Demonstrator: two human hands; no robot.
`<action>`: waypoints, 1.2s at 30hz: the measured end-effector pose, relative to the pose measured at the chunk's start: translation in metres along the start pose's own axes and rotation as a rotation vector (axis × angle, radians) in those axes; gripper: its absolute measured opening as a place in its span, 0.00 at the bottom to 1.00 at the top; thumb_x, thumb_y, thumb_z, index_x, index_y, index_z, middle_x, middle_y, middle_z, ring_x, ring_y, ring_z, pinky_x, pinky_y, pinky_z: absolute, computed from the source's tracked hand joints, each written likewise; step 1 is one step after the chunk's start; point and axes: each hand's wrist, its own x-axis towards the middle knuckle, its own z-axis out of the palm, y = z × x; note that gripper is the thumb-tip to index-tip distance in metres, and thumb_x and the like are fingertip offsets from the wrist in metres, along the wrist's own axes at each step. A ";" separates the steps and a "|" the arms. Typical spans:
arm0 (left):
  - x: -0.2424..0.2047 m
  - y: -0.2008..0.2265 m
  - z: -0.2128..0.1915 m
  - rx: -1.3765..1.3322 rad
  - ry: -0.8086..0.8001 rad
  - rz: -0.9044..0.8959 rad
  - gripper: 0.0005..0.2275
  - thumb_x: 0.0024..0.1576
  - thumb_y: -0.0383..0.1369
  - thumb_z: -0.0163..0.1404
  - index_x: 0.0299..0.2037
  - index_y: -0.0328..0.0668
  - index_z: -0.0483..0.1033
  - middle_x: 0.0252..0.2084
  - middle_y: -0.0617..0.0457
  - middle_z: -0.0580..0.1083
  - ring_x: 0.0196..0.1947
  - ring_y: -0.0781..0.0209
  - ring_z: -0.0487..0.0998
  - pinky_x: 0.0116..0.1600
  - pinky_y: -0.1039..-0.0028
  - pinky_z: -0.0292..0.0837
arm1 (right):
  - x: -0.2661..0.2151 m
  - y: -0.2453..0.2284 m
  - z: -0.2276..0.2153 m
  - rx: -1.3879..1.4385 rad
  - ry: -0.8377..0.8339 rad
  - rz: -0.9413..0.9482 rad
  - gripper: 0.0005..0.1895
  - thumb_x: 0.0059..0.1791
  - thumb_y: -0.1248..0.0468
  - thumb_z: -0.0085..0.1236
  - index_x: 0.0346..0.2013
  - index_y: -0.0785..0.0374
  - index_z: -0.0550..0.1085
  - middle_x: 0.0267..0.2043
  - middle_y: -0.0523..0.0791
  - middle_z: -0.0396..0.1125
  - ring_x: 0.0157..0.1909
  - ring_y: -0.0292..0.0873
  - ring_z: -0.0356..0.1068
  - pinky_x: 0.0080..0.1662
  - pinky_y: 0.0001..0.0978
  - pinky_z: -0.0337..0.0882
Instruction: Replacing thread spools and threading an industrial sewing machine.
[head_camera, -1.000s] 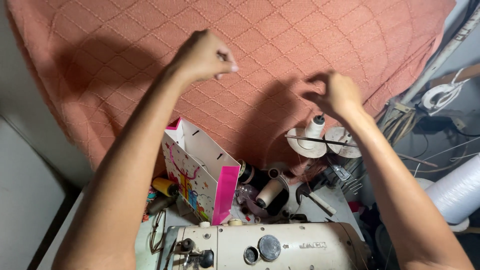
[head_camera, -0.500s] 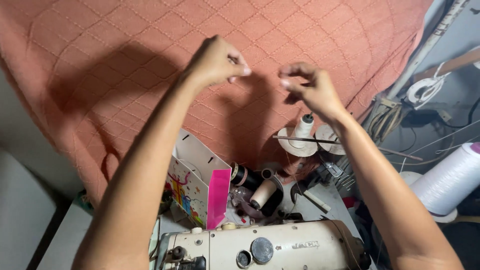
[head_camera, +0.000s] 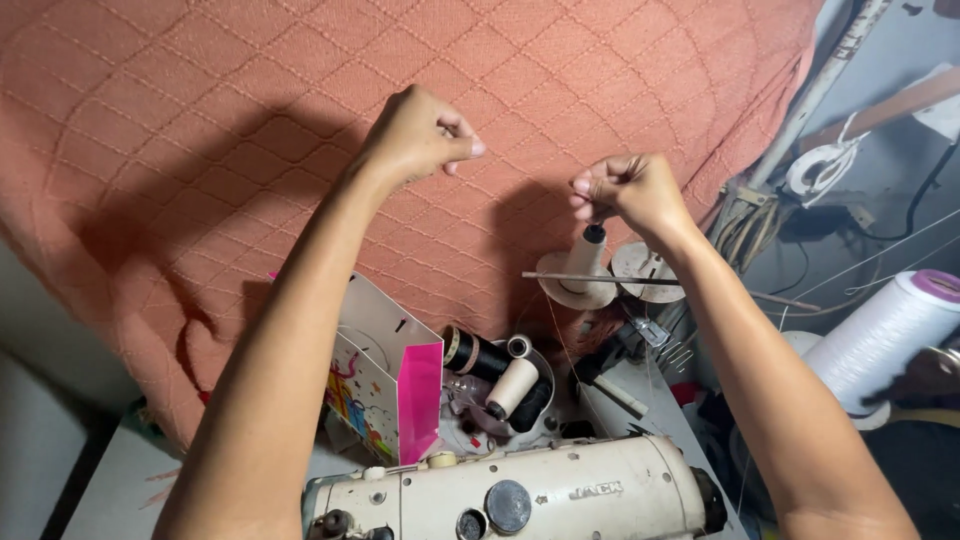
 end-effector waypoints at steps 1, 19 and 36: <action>-0.001 -0.001 0.001 -0.005 -0.006 -0.025 0.04 0.56 0.34 0.64 0.30 0.51 0.85 0.24 0.60 0.80 0.21 0.77 0.73 0.37 0.79 0.72 | -0.004 0.000 -0.002 -0.022 0.013 0.022 0.05 0.51 0.69 0.63 0.34 0.70 0.78 0.31 0.51 0.76 0.28 0.41 0.76 0.33 0.28 0.78; 0.032 0.041 0.062 0.071 0.154 0.327 0.04 0.52 0.30 0.59 0.30 0.56 0.86 0.29 0.53 0.80 0.35 0.49 0.83 0.41 0.63 0.78 | -0.011 -0.031 0.030 0.015 0.050 -0.228 0.22 0.49 0.69 0.66 0.51 0.79 0.69 0.31 0.58 0.75 0.31 0.47 0.79 0.37 0.39 0.82; 0.059 0.023 0.156 -0.957 0.165 0.099 0.05 0.50 0.21 0.53 0.33 0.36 0.81 0.26 0.51 0.78 0.22 0.66 0.79 0.28 0.84 0.69 | -0.009 -0.037 0.017 0.297 0.399 -0.486 0.10 0.50 0.67 0.67 0.44 0.67 0.81 0.27 0.47 0.73 0.15 0.28 0.62 0.19 0.18 0.63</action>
